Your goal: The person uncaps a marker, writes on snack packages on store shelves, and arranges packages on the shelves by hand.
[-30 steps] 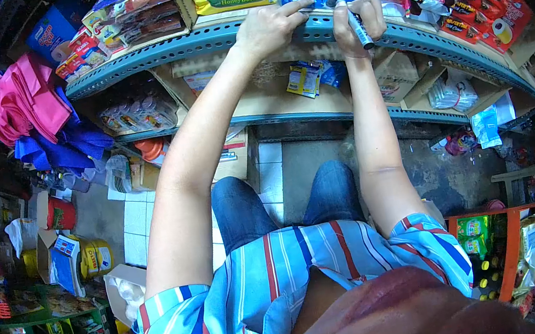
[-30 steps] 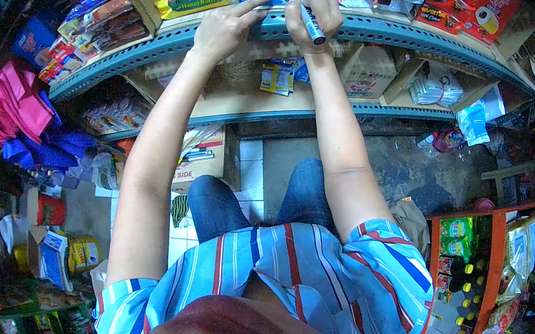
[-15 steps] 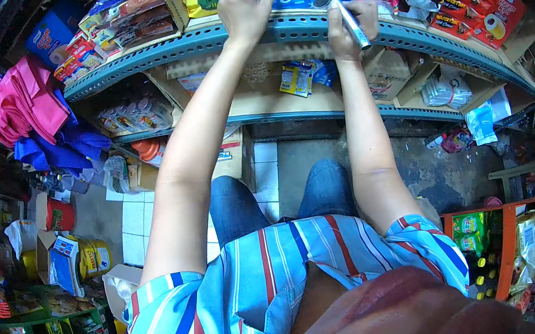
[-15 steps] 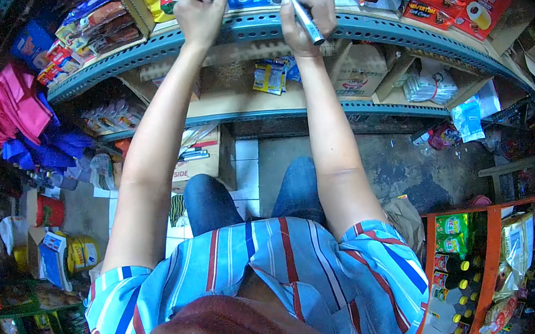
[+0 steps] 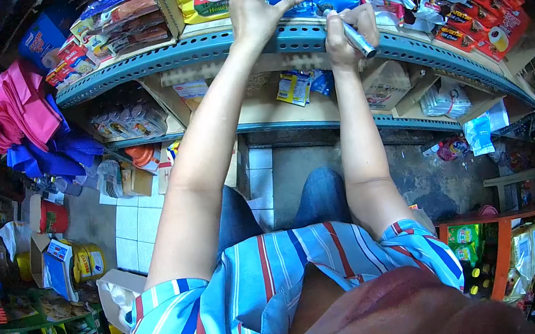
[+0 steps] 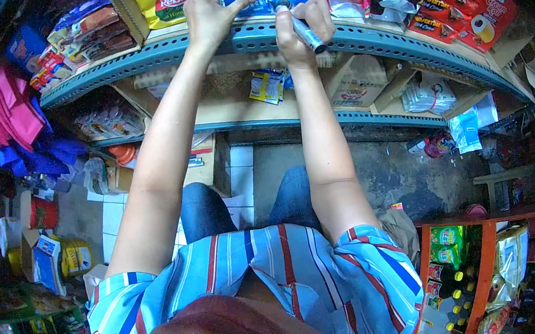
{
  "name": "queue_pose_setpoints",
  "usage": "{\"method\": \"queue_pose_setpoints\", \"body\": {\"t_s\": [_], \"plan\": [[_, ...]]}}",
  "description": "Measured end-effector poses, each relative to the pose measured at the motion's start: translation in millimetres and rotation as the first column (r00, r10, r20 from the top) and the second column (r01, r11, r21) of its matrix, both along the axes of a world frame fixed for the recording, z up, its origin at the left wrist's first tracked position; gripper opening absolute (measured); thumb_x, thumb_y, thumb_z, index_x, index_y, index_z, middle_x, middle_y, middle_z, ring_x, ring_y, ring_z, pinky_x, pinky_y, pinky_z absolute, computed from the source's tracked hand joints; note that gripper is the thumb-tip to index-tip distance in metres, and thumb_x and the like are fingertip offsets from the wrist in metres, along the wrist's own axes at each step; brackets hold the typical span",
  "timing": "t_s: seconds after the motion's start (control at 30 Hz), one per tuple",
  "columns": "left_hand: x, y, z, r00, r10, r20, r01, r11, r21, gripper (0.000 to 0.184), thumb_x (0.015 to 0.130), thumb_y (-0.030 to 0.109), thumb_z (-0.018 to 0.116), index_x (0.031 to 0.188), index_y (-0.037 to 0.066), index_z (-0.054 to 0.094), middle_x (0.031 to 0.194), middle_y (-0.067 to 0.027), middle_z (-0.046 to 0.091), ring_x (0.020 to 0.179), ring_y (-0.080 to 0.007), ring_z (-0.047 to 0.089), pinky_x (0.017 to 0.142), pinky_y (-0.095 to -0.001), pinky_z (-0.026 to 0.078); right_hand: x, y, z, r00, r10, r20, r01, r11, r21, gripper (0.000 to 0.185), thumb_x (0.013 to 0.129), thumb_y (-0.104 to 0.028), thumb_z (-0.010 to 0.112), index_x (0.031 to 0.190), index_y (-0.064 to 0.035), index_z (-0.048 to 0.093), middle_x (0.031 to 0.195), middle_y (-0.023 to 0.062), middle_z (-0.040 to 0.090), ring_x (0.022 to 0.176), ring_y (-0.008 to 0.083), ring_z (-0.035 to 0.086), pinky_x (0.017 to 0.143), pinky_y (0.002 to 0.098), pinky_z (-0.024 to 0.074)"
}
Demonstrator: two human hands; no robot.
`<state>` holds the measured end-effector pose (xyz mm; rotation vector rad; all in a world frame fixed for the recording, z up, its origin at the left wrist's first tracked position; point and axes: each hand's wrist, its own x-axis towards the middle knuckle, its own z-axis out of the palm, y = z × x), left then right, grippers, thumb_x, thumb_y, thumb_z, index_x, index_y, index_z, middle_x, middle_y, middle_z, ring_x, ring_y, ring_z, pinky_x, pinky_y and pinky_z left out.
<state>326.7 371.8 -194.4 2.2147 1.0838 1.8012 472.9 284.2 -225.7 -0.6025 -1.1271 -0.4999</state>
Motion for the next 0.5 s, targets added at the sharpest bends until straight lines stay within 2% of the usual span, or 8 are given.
{"method": "queue_pose_setpoints", "body": {"t_s": [0.03,0.07,0.17,0.33,0.37,0.43,0.47,0.5], "plan": [[0.3,-0.3,0.3,0.999,-0.017,-0.049,0.015,0.999,-0.039,0.075,0.059,0.054,0.096,0.092,0.002,0.054,0.08,-0.0147,0.065,0.076,-0.0296,0.069,0.071,-0.0394,0.056,-1.9,-3.1,-0.3,0.998,-0.059,0.033,0.059,0.998,0.003,0.021,0.072,-0.001,0.071,0.068,-0.0041,0.05,0.071,0.0078,0.054,0.061,0.0192,0.051,0.056,0.0327,0.0422],[2.1,1.0,-2.1,0.999,-0.02,-0.05,0.018,0.999,-0.043,0.075,0.059,0.054,0.096,0.092,0.002,0.054,0.08,-0.0147,0.065,0.076,-0.0296,0.069,0.071,-0.0394,0.056,-2.7,-4.1,-1.9,0.997,-0.074,0.028,0.075,0.997,-0.011,0.022,0.072,0.0,0.071,0.067,-0.0041,0.05,0.07,0.0075,0.054,0.062,0.0202,0.051,0.056,0.0338,0.0419],[5.9,3.9,-7.3,0.999,-0.001,-0.033,0.003,0.998,0.069,0.073,0.064,0.05,0.095,0.096,0.0,0.053,0.087,-0.0189,0.065,0.084,-0.0337,0.068,0.075,-0.0415,0.056,-0.9,-7.0,-0.8,0.987,-0.118,0.11,0.124,0.991,-0.045,0.021,0.072,-0.001,0.071,0.066,-0.0038,0.051,0.067,0.0081,0.054,0.062,0.0222,0.051,0.055,0.035,0.0414],[6.5,0.8,-7.8,0.998,-0.056,0.004,0.056,0.997,0.059,0.066,0.07,0.041,0.093,0.1,-0.002,0.052,0.094,-0.0223,0.065,0.09,-0.0378,0.068,0.08,-0.0443,0.055,-3.6,-3.9,2.9,0.986,-0.082,0.143,0.088,0.995,-0.037,0.018,0.074,-0.003,0.072,0.067,-0.0021,0.055,0.065,0.0095,0.054,0.062,0.0243,0.05,0.055,0.0368,0.041],[6.3,2.6,-8.5,0.998,-0.056,0.008,0.056,0.997,0.061,0.066,0.07,0.041,0.093,0.1,-0.002,0.052,0.094,-0.0223,0.065,0.09,-0.0378,0.068,0.08,-0.0443,0.055,-3.5,-3.3,2.8,0.984,-0.084,0.155,0.092,0.995,-0.045,0.018,0.074,-0.004,0.073,0.068,-0.0016,0.057,0.066,0.0099,0.054,0.062,0.0246,0.05,0.055,0.0373,0.0411],[6.3,6.3,-9.5,0.999,-0.033,0.029,0.026,0.978,0.205,0.063,0.069,0.044,0.095,0.09,0.004,0.051,0.072,-0.0124,0.062,0.068,-0.0255,0.065,0.063,-0.0378,0.052,-3.4,-2.7,2.1,0.981,-0.092,0.168,0.103,0.993,-0.056,0.017,0.075,-0.004,0.073,0.068,-0.0014,0.057,0.066,0.01,0.054,0.062,0.0249,0.051,0.055,0.0377,0.0411],[5.4,3.5,-9.1,0.998,-0.064,0.018,0.061,0.991,0.123,0.06,0.071,0.039,0.094,0.091,0.003,0.049,0.076,-0.0146,0.062,0.075,-0.0295,0.066,0.068,-0.0412,0.052,-3.5,-2.2,1.9,0.979,-0.101,0.177,0.115,0.991,-0.07,0.017,0.075,-0.004,0.073,0.069,-0.0012,0.057,0.067,0.0102,0.054,0.063,0.0251,0.051,0.056,0.0381,0.0412],[5.4,3.8,-8.0,0.998,-0.064,0.02,0.061,0.99,0.127,0.06,0.071,0.039,0.094,0.091,0.003,0.049,0.076,-0.0146,0.062,0.075,-0.0295,0.066,0.068,-0.0412,0.052,-3.8,-1.1,1.9,0.975,-0.113,0.191,0.127,0.99,-0.064,0.019,0.076,-0.005,0.074,0.069,-0.0012,0.057,0.067,0.0104,0.054,0.063,0.0253,0.052,0.055,0.0383,0.0411]]}}
